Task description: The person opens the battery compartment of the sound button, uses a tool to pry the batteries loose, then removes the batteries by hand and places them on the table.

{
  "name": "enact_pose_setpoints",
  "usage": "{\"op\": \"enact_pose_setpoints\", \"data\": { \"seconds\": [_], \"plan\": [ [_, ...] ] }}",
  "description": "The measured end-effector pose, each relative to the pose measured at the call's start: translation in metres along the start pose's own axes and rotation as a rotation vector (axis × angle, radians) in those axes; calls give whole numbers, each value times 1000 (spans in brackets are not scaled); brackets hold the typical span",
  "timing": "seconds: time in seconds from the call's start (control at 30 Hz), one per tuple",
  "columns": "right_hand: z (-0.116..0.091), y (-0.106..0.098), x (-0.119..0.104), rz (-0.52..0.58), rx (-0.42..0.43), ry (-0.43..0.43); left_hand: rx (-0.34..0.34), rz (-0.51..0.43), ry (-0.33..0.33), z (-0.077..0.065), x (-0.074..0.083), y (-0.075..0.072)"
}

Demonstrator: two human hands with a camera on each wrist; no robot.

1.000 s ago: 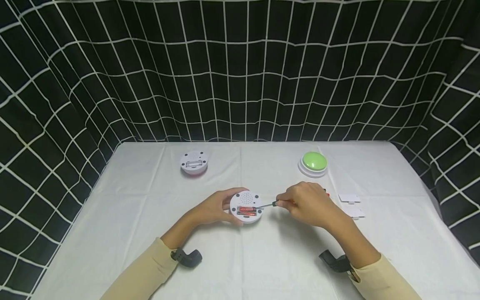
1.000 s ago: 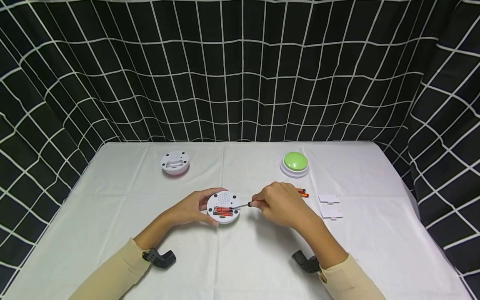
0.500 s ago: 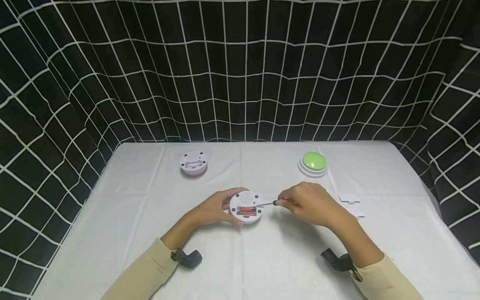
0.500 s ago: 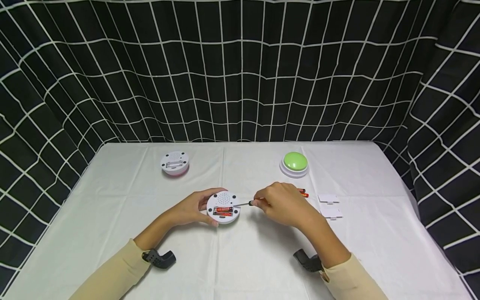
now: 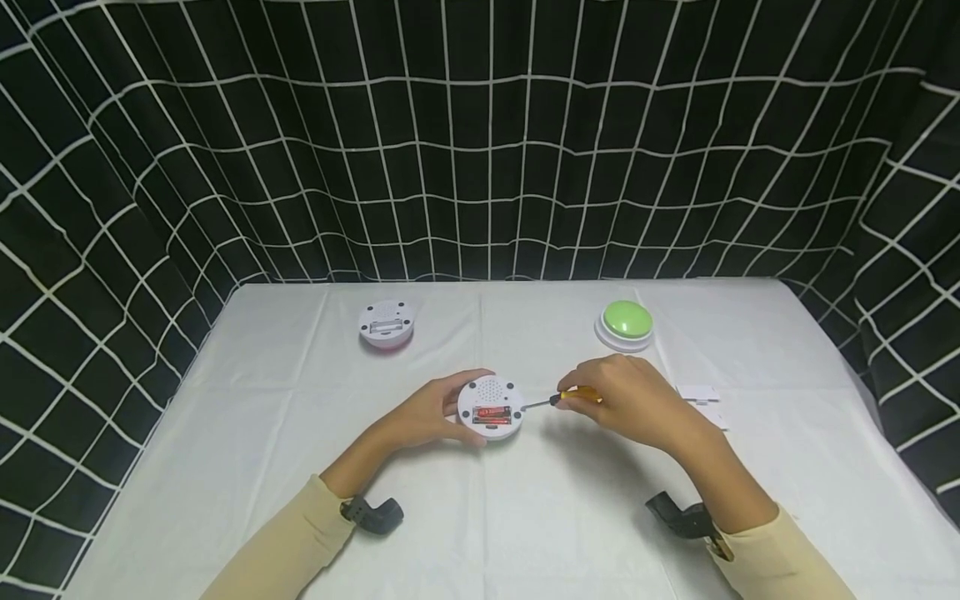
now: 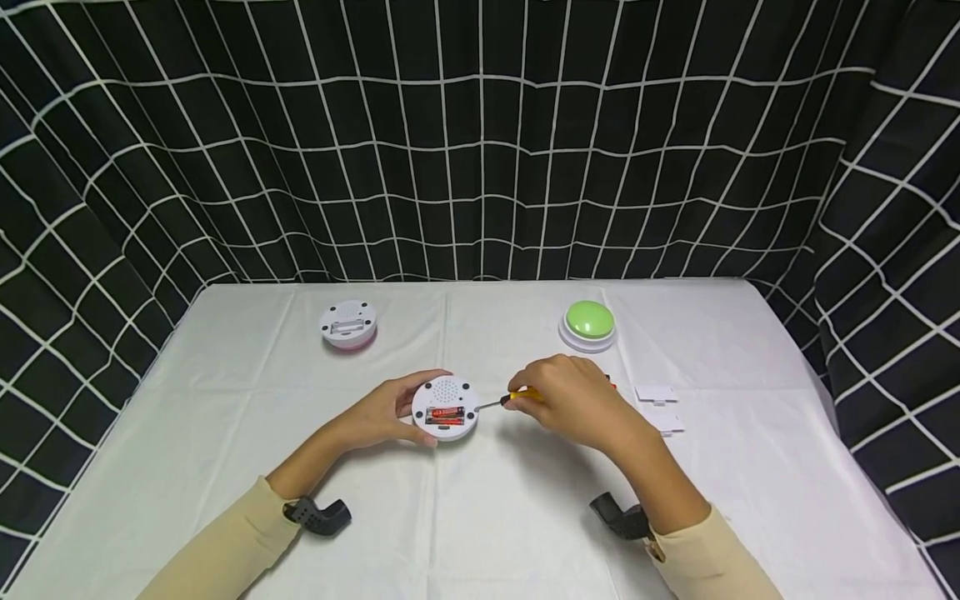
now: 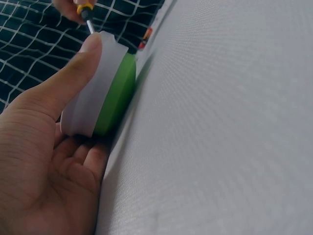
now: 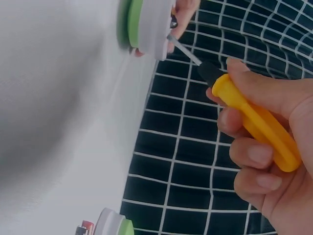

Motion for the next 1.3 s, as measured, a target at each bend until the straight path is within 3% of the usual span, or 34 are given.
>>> {"op": "enact_pose_setpoints", "data": {
  "seconds": [0.3, 0.77, 1.07, 1.3],
  "plan": [
    [0, 1, -7, -10, 74, -79, 3, 15, 0, 1, -2, -1],
    [0, 5, -14, -76, 89, -133, 8, 7, -1, 1, -4, -1],
    [-2, 3, -18, -124, 96, -122, 1, 35, 3, 3, -2, 1],
    [7, -3, -26, -208, 75, -195, 24, 49, -8, 1, -1, 0]
  ]
}}
Point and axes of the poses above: each hand's wrist, its own z-axis towards the middle knuckle, its own y-axis out of the palm, x = y × z, the point moved 2 cm from there along z, towards the middle knuckle, and after that the axes turned 13 degrees about -z, right-handed, at the moved point
